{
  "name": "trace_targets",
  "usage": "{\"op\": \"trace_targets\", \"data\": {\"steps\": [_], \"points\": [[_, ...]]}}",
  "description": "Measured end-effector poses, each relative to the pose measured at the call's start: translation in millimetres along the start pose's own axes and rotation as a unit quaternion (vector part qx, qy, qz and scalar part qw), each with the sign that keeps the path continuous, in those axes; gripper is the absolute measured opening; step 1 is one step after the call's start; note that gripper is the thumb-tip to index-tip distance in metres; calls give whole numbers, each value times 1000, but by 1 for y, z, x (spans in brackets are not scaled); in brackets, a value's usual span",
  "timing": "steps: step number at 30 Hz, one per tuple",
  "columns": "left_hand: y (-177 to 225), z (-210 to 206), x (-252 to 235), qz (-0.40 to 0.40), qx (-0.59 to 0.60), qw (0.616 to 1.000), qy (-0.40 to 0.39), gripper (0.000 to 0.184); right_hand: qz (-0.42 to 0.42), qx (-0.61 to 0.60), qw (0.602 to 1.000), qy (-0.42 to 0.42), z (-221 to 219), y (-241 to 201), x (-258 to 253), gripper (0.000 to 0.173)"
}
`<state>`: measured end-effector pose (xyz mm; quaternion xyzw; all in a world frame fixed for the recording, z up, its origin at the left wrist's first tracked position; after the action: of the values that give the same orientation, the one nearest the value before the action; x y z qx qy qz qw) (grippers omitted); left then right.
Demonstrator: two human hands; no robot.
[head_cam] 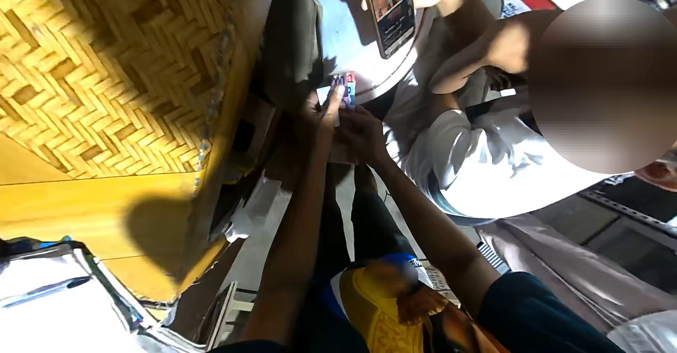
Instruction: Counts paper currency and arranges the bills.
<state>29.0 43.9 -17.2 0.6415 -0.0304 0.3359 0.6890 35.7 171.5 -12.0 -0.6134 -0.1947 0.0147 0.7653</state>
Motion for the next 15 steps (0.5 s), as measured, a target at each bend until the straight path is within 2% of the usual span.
{"op": "trace_targets", "data": {"steps": [3,5,7,10,12,13,15], "points": [[-9,2,3,116,114,984,-73,36,-31,-44,998,-15,3,16,-5,20],[-14,9,4,131,216,961,-110,33,-36,-72,997,-20,7,26,-8,14],[-15,20,7,115,270,946,-134,22,-75,-101,992,-3,11,34,-11,12],[-19,41,8,119,216,962,-117,15,-134,-118,983,36,14,44,-14,24],[-18,57,5,115,142,979,-87,25,-150,-110,981,49,17,42,-17,36],[-16,65,2,105,90,988,-73,29,-150,-96,982,54,20,39,-20,38],[-7,82,-1,65,-20,997,-32,31,-138,-53,987,67,27,31,-22,28]]}}
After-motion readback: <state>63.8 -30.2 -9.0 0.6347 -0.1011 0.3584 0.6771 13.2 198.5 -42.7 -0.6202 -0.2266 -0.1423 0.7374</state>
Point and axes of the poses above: each hand's wrist, its own x-axis away from the middle knuckle, its own z-axis out of the back of the hand, y = z × x, the point moved 7 cm from there along -x, towards the middle knuckle, and after that the axes turned 1 degree about -x, right-handed, at the moved point
